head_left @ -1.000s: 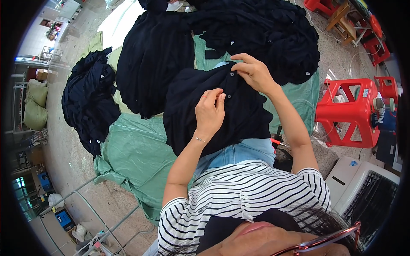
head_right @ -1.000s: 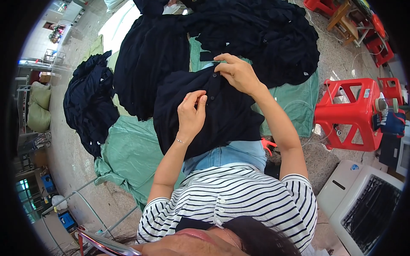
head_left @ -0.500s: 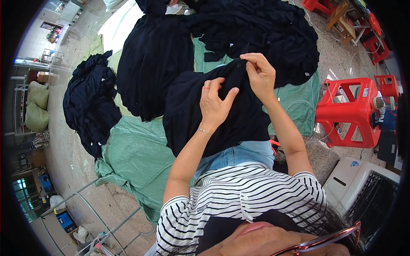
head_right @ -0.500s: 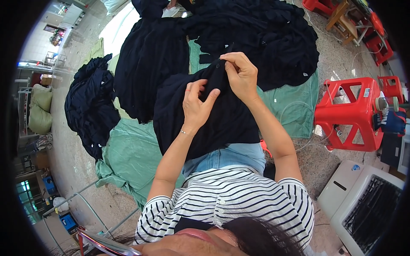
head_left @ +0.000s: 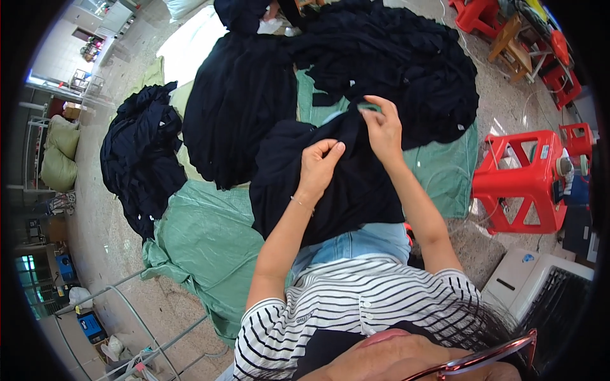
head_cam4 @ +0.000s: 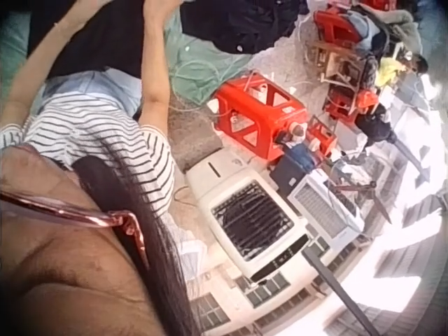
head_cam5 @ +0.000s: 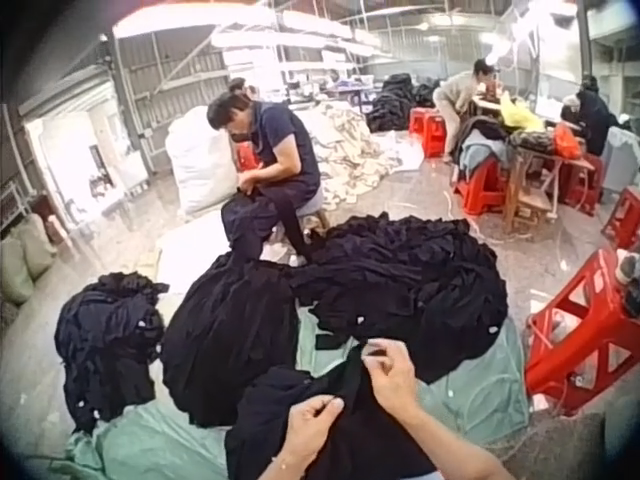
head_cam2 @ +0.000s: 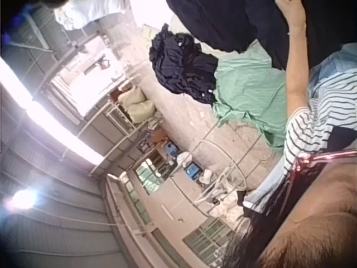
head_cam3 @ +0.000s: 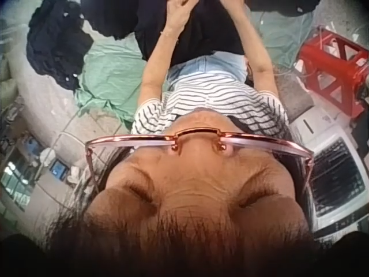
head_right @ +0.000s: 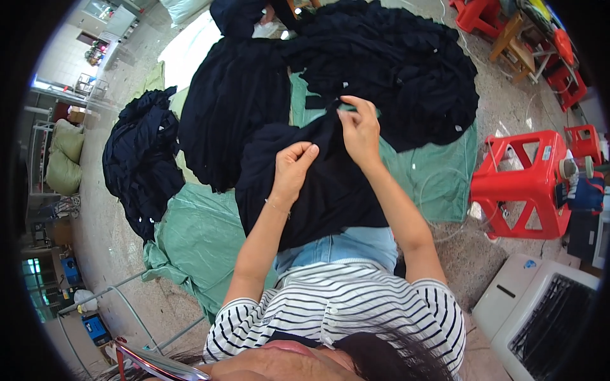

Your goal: Inspecting black garments for quality and checking details in a textile workshop.

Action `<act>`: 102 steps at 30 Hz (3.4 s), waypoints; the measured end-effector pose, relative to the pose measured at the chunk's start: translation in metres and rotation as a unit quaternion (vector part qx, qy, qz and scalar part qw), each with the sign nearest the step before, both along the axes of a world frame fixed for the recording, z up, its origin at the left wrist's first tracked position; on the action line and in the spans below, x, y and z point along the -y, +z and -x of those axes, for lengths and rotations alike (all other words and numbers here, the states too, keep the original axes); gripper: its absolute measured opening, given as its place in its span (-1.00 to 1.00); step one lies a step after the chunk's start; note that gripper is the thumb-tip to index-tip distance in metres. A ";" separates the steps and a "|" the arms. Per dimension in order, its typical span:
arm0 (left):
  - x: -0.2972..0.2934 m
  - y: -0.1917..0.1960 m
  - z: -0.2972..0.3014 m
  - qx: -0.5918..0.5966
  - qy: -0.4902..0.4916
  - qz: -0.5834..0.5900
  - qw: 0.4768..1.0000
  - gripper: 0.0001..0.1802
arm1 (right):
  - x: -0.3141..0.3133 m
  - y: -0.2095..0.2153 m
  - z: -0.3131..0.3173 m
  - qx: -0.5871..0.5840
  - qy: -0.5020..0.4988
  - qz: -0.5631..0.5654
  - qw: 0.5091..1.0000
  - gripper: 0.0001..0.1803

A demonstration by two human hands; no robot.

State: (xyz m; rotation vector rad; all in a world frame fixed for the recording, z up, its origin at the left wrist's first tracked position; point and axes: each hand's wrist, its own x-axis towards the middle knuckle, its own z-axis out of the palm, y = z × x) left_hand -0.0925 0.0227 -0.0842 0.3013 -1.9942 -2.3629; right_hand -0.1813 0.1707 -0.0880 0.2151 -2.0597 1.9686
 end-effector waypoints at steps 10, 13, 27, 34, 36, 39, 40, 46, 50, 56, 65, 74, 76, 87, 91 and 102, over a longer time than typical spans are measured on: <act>-0.012 -0.007 -0.008 -0.080 0.034 0.149 0.985 -0.79 | -0.028 0.027 -0.076 -0.120 0.180 -0.260 0.941 -0.78; -0.009 -0.002 -0.014 -0.138 0.038 0.270 0.952 -0.82 | -0.029 0.038 -0.087 -0.094 0.181 -0.235 0.950 -0.83; -0.008 0.005 -0.020 -0.002 -0.016 0.298 0.955 -0.73 | -0.021 0.047 -0.101 -0.195 0.260 -0.283 0.903 -0.76; 0.006 -0.006 -0.022 0.030 -0.143 0.051 0.988 -0.84 | -0.028 0.039 -0.096 -0.102 0.149 -0.242 0.953 -0.83; 0.008 -0.005 -0.023 0.036 -0.156 -0.014 0.987 -0.82 | -0.029 0.033 -0.098 -0.106 0.167 -0.236 0.951 -0.83; 0.007 -0.005 -0.021 0.028 -0.145 -0.030 0.989 -0.81 | -0.031 0.033 -0.099 -0.110 0.177 -0.238 0.949 -0.83; 0.007 -0.009 -0.022 0.027 -0.150 -0.014 0.988 -0.78 | -0.031 0.033 -0.100 -0.108 0.174 -0.238 0.949 -0.83; 0.008 -0.009 -0.029 0.017 -0.150 0.084 0.985 -0.75 | -0.026 0.028 -0.107 -0.098 0.145 -0.244 0.954 -0.84; 0.003 -0.004 -0.030 -0.008 -0.148 0.129 0.981 -0.77 | -0.027 0.025 -0.107 -0.088 0.113 -0.222 0.964 -0.83; 0.015 -0.009 -0.042 -0.072 -0.130 0.199 0.969 -0.79 | -0.020 0.022 -0.103 -0.097 0.170 -0.209 0.958 -0.83; 0.015 -0.011 -0.041 0.047 -0.167 -0.053 0.983 -0.83 | -0.030 0.017 -0.102 -0.084 0.170 -0.174 0.966 -0.84; 0.012 -0.011 -0.050 0.030 -0.132 -0.048 0.990 -0.90 | -0.033 0.025 -0.113 -0.116 0.160 -0.217 0.956 -0.82; 0.012 -0.012 -0.050 0.044 -0.129 -0.067 0.988 -0.90 | -0.033 0.021 -0.113 -0.111 0.167 -0.216 0.956 -0.81; 0.017 -0.010 -0.049 0.020 -0.177 0.043 0.983 -0.85 | -0.033 0.020 -0.115 -0.154 0.167 -0.249 0.942 -0.77; 0.013 -0.010 -0.054 -0.040 -0.149 0.163 0.975 -0.84 | -0.032 0.020 -0.117 -0.143 0.163 -0.246 0.945 -0.78; 0.015 -0.002 -0.056 -0.109 -0.154 0.170 0.967 -0.85 | -0.031 0.018 -0.115 -0.092 0.173 -0.200 0.960 -0.83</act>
